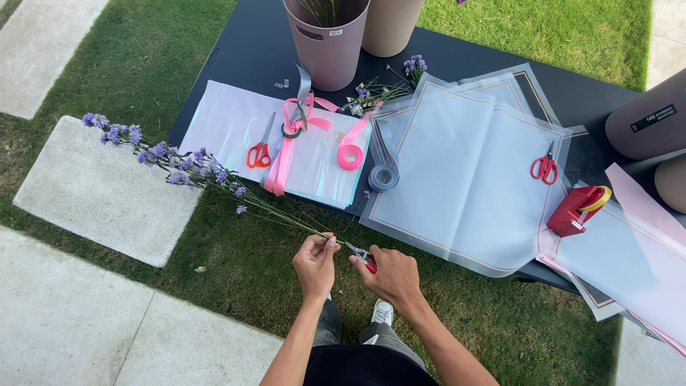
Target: The person picks up a stem of purple flowers from a bucket and places it on a table. They use shears to trim the stem and then gather the stems together by hand.
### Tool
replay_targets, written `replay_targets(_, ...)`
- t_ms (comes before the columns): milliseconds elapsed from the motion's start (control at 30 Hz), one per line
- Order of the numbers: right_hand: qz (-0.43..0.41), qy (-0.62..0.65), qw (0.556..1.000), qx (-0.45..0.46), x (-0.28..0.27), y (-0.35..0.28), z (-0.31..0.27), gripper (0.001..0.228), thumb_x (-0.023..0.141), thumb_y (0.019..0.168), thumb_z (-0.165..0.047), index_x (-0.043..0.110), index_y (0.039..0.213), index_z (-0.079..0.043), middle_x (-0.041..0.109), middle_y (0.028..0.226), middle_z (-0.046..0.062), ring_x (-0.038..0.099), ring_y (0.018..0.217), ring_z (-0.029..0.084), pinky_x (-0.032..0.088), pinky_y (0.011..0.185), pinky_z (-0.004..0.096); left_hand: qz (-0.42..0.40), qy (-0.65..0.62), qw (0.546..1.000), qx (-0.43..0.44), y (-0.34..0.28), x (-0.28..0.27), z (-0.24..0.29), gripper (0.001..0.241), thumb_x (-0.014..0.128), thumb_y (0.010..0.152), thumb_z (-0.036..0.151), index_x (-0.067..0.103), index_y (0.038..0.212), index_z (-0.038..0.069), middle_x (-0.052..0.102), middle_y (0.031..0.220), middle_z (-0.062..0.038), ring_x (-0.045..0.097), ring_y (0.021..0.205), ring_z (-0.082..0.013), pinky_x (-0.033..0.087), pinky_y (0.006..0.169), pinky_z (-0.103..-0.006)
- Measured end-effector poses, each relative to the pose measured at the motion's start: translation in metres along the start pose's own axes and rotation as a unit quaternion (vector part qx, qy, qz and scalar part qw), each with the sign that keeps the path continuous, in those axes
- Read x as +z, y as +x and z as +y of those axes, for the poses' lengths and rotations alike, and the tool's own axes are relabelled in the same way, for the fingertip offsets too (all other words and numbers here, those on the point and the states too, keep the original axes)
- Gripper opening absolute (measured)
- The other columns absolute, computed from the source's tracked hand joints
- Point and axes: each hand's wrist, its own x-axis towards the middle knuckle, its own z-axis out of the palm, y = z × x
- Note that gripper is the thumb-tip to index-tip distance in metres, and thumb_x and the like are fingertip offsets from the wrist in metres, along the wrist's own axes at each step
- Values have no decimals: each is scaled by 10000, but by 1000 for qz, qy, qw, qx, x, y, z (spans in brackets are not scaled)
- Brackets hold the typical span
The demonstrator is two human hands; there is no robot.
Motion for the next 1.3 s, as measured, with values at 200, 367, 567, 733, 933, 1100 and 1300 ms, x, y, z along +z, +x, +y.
replay_targets(200, -7, 2, 1000, 14, 0, 2, -3, 610, 524, 1126, -743, 701, 887, -211, 679, 686, 71, 798, 709, 344, 588, 649, 454, -4, -5, 1000, 1, -2, 0, -2, 178, 828, 1118, 92, 847, 1204, -63, 886, 1084, -252, 911, 1013, -288, 778, 980, -431)
replay_targets(367, -2, 3, 1000, 17, 4, 2, -4, 613, 526, 1128, -742, 695, 878, -209, 677, 679, 76, 799, 704, 355, 583, 644, 458, -4, -4, 1000, 16, -4, 0, 0, 159, 825, 1117, 82, 850, 1194, -55, 892, 1083, -250, 912, 1006, -281, 772, 974, -430)
replay_targets(567, -24, -15, 1000, 5, -2, 1, -9, 624, 519, 1141, -717, 723, 886, -184, 721, 711, 145, 846, 768, 417, 622, 697, 486, -9, 13, 1000, 25, -3, -4, -10, 120, 830, 1105, 64, 870, 1175, -25, 904, 1068, -229, 915, 983, -258, 770, 960, -414)
replay_targets(733, -61, -16, 998, 5, 28, -3, 2, 634, 510, 1152, -686, 740, 843, -183, 741, 733, 170, 856, 808, 454, 629, 730, 502, -1, 91, 996, -14, -7, -10, -23, 104, 822, 1086, 11, 889, 1165, -4, 894, 986, -223, 915, 897, -269, 765, 874, -385)
replay_targets(933, -94, 77, 987, 103, 36, -6, 18, 670, 556, 1122, -731, 771, 922, -129, 752, 785, 199, 853, 867, 476, 646, 826, 511, 0, 93, 994, -59, -8, -31, -46, 133, 820, 1087, 17, 891, 1191, -28, 890, 1010, -252, 910, 913, -281, 777, 859, -392)
replay_targets(1100, -103, 184, 964, 162, 54, 2, 46, 573, 685, 1050, -711, 809, 976, -157, 765, 810, 165, 845, 895, 461, 632, 856, 503, -53, 86, 992, -78, -11, -31, -37, 158, 797, 1099, 12, 883, 1217, -47, 879, 1027, -253, 893, 914, -258, 770, 867, -395)
replay_targets(1300, -41, 353, 905, 234, 42, 10, 58, 255, 826, 1005, -413, 865, 1077, -173, 818, 851, 107, 839, 889, 342, 624, 869, 450, -161, 108, 978, -79, 0, -14, -38, 157, 824, 1072, 34, 902, 1198, -15, 876, 977, -209, 899, 857, -232, 767, 840, -379)
